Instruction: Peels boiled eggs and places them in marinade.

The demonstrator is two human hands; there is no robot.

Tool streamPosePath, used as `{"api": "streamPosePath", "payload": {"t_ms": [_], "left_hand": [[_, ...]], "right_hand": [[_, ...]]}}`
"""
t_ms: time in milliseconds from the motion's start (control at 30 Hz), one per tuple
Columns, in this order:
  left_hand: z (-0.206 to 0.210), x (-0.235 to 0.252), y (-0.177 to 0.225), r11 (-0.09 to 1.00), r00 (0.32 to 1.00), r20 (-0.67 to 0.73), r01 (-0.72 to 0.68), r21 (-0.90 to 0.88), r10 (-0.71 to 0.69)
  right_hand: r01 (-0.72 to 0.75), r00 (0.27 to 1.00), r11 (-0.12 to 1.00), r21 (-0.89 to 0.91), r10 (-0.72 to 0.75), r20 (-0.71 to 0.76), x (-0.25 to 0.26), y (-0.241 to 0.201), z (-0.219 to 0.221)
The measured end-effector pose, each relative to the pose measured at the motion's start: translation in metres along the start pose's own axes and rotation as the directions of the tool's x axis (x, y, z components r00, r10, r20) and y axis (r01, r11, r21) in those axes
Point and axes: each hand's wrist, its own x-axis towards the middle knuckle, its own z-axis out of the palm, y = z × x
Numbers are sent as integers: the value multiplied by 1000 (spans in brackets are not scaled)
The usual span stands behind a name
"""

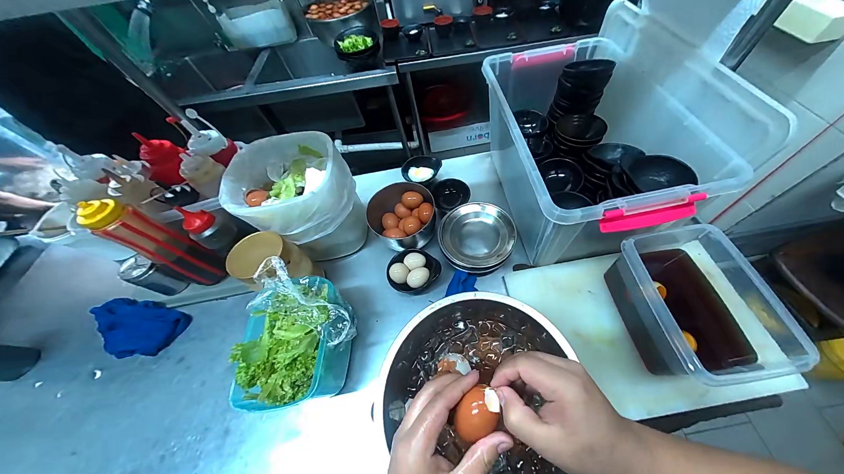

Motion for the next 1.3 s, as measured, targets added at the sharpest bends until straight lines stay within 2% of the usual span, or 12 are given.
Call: {"api": "streamPosePath", "payload": {"t_ms": [133,200,333,400,467,533,700,900,1067,1133,1200,1300], "left_hand": [[-1,-1,1,998,999,18,33,-50,-32],[-2,-1,2,993,998,33,54,-108,-50],[-4,3,10,939,991,112,113,-325,-80],[-8,5,11,914,983,163,137,-383,-79],[-12,6,7,889,978,200,141,-435,-58],[-15,7,3,866,975,219,146,-478,-43],[-11,6,0,863,985,151,147,-484,-83],[-4,4,2,909,994,-16,95,-406,-111],[0,1,2,946,992,-96,51,-320,-86],[1,0,2,951,991,-99,57,-305,-91],[0,0,3,946,990,-93,68,-317,-102],[-1,0,2,933,991,-79,77,-352,-112]], "right_hand": [[-47,998,999,22,46,42,3,-1,-3],[-152,985,983,99,143,101,5,-3,-5],[-504,854,797,333,401,333,15,-16,-17],[-577,805,725,376,426,414,19,-19,-20],[-589,794,695,412,403,456,21,-19,-20],[-572,804,681,457,354,478,21,-17,-18],[-513,845,642,571,259,468,19,-6,-13],[-407,895,794,450,251,368,16,-7,-8],[-379,911,814,440,245,331,15,-13,-6],[-259,952,882,394,165,256,11,-9,-4],[-72,985,942,329,15,173,8,-4,-2],[108,983,954,279,-144,110,7,-2,0]]}}
